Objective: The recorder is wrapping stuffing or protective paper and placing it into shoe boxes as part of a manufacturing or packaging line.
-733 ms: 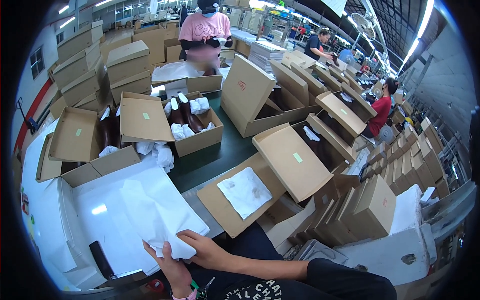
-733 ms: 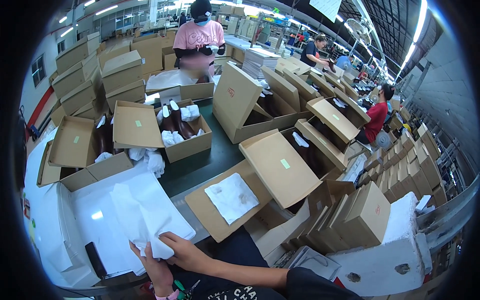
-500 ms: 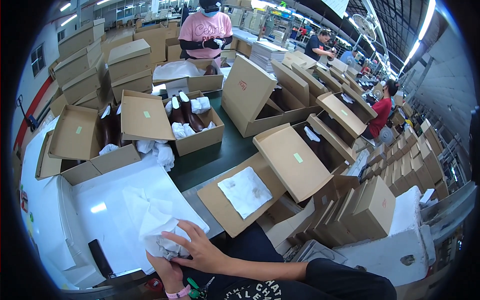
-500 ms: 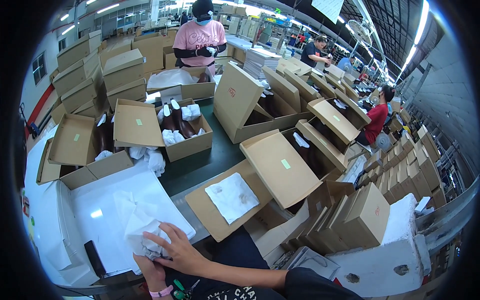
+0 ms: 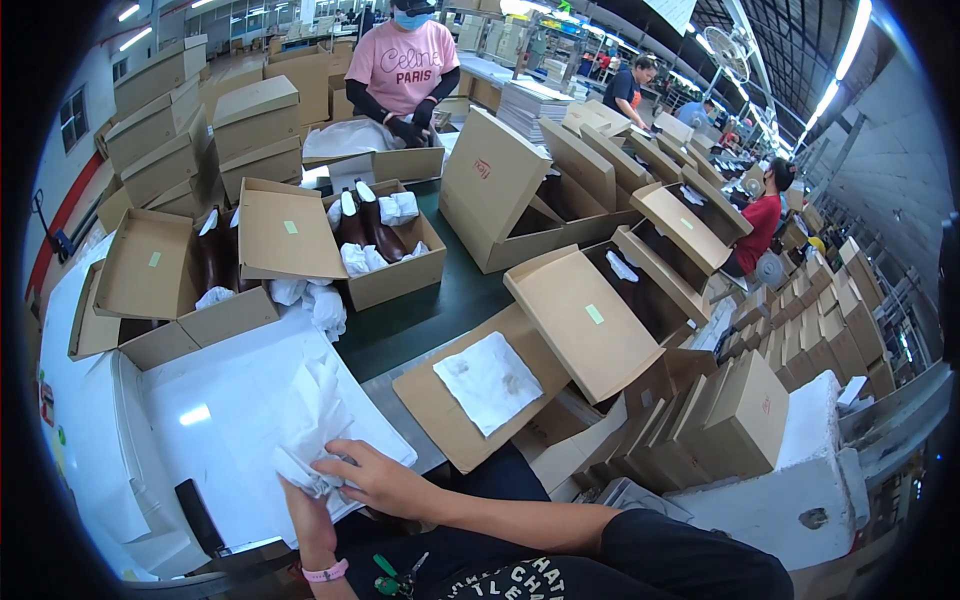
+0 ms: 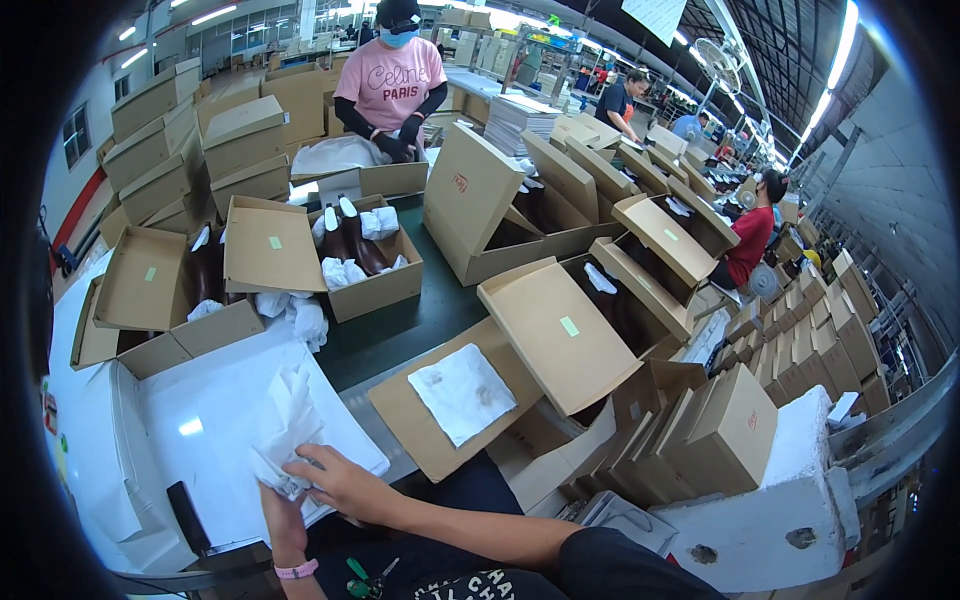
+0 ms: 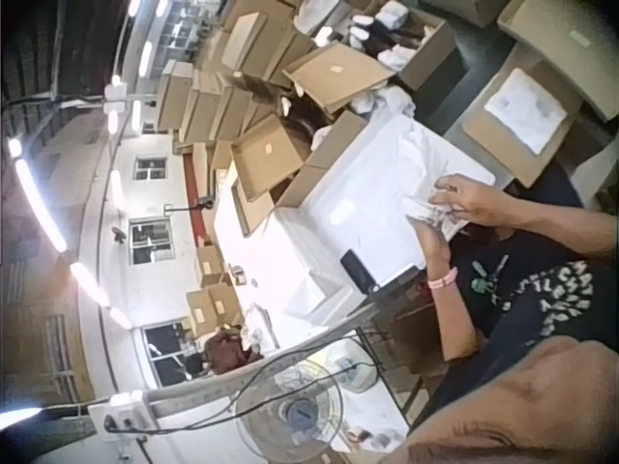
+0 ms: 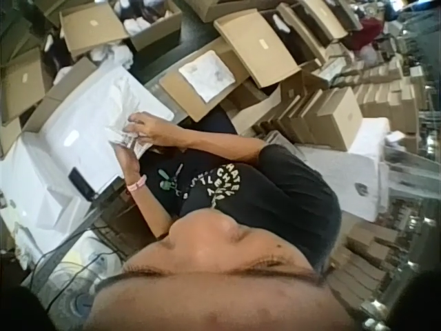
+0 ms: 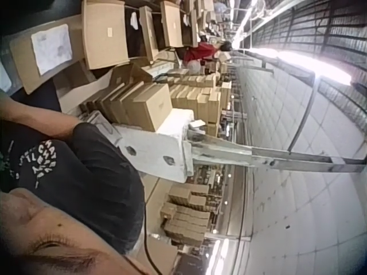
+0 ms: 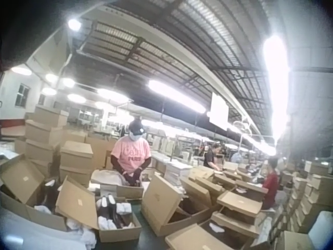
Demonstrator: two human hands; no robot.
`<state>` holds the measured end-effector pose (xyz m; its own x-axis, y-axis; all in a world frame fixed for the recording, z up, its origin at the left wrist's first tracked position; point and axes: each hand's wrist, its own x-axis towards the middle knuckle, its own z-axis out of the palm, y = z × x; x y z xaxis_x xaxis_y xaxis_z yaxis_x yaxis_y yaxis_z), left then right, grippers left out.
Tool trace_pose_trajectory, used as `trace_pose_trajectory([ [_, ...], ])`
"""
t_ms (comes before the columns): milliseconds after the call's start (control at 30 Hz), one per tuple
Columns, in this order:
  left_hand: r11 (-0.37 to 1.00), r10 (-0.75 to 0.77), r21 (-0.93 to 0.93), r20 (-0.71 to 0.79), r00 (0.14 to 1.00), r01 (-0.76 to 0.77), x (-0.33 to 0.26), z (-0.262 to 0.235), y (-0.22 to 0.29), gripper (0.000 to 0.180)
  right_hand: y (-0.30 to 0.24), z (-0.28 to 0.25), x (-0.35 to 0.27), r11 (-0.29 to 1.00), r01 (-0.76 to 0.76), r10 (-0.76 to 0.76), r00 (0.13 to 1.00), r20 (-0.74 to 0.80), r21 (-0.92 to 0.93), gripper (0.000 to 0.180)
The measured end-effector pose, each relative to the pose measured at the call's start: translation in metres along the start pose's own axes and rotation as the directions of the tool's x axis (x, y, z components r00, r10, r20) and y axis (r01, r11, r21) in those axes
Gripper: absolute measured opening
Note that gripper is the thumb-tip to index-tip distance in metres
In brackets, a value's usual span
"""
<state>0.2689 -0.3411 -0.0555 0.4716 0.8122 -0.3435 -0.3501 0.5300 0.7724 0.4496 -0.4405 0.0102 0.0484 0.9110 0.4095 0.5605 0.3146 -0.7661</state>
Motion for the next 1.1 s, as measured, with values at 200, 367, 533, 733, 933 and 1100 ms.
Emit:
trace_pose_trajectory([
  [200, 0.31, 0.22, 0.904, 0.234, 0.947, -0.295, -0.007, -0.047, 0.035, 0.027, 0.052, 0.026, 0.004, 0.999, -0.023, 0.024, 1.0, 0.006, -0.022, 0.059],
  [367, 0.043, 0.322, 0.883, 0.43, 0.843, -0.467, -0.014, -0.049, 0.026, 0.03, 0.076, 0.04, 0.001, 0.995, -0.08, 0.078, 0.996, 0.044, 0.057, 0.055],
  [533, 0.084, 0.346, 0.891, 0.394, 0.851, -0.446, -0.016, -0.053, 0.025, 0.016, 0.066, 0.042, 0.001, 0.999, -0.034, 0.034, 0.999, 0.021, 0.021, 0.053],
  [733, 0.014, 0.396, 0.862, 0.46, 0.794, -0.507, -0.004, -0.054, 0.02, 0.009, 0.063, 0.051, 0.002, 0.992, -0.028, 0.035, 0.998, 0.052, -0.124, 0.064],
  [933, 0.069, 0.398, 0.914, 0.343, 0.851, -0.401, 0.009, -0.066, 0.011, 0.014, 0.056, 0.038, 0.014, 0.983, 0.059, -0.025, 0.982, 0.19, -0.175, 0.072],
  [1100, 0.149, 0.413, 0.949, 0.195, 0.889, -0.278, -0.004, -0.039, 0.025, 0.03, 0.079, 0.049, 0.03, 0.962, 0.071, -0.004, 0.969, 0.248, -0.263, 0.07],
])
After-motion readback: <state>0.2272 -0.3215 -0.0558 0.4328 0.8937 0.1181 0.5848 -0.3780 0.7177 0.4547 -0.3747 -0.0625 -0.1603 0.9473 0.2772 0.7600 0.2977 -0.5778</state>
